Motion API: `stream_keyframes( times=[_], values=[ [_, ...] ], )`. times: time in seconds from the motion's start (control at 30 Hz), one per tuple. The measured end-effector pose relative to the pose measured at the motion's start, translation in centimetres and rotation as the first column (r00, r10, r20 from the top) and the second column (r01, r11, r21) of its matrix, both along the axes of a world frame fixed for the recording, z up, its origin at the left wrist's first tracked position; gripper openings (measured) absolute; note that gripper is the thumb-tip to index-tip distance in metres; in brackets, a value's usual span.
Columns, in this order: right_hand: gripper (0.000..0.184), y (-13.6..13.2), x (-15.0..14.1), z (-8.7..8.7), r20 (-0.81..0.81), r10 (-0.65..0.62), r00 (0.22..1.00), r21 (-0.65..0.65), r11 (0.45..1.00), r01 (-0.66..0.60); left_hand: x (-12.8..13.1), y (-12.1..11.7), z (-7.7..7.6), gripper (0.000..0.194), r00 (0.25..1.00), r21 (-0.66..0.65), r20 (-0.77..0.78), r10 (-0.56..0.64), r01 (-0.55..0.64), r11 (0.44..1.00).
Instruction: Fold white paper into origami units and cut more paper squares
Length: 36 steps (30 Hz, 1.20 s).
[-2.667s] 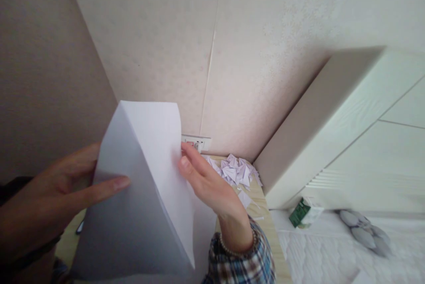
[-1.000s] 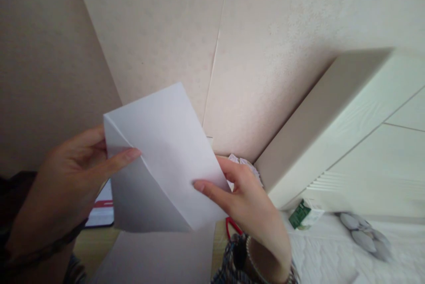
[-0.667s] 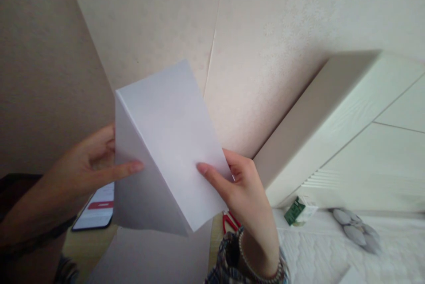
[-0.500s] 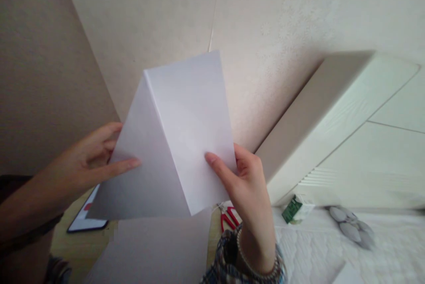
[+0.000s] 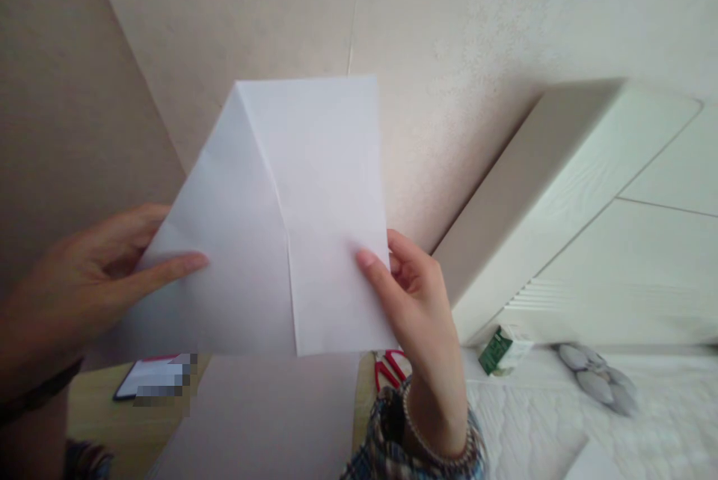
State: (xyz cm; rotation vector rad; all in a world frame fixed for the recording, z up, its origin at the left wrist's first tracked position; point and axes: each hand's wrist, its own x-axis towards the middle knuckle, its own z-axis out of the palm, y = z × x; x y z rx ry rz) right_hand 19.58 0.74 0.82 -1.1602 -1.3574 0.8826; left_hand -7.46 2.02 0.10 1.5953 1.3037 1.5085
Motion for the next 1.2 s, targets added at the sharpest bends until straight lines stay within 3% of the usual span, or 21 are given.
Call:
stream_keyframes(
  times=[0.17,0.23,0.33,0.53,0.67,0.8,0.97,1.2],
  values=[
    [0.043,-0.8,0.2,-0.2,0.031,0.036,0.999,0.18,0.983,-0.041,0.2,-0.2,0.0,0.028,0.96,0.054,0.244,0.136,-0.153,0.987],
    [0.043,-1.0,-0.5,-0.3,-0.022,0.083,0.996,0.209,0.975,-0.077,0.5,-0.2,0.1,0.031,0.935,0.052,0.321,0.148,-0.174,0.983],
    [0.03,-0.8,-2.0,-0.3,0.038,0.19,0.981,0.178,0.965,-0.194,0.9,-0.2,0.3,0.03,0.914,0.027,0.381,0.141,-0.163,0.986],
    [0.02,-0.1,-3.7,-0.2,0.105,0.001,0.995,0.154,0.988,-0.017,0.6,-0.2,0.3,0.033,0.936,-0.055,0.346,0.066,-0.05,0.997],
    [0.025,0.4,-3.2,-0.3,0.116,-0.002,0.993,0.14,0.99,-0.014,-0.4,-0.1,0.2,0.029,0.948,-0.115,0.318,-0.026,0.065,0.991],
    [0.028,1.2,-1.8,-0.4,0.166,0.128,0.978,0.068,0.988,-0.141,-0.7,0.1,0.4,0.028,0.923,-0.073,0.38,0.058,-0.033,0.997],
    [0.019,2.0,-0.1,-0.6,0.185,0.195,0.963,0.007,0.98,-0.2,0.0,0.1,0.6,0.015,0.888,-0.016,0.429,0.166,-0.176,0.984],
    [0.018,2.2,1.6,-0.4,0.189,0.179,0.966,-0.001,0.983,-0.182,0.1,-0.5,0.5,0.014,0.918,-0.088,0.352,0.184,-0.163,0.983]
  ],
)
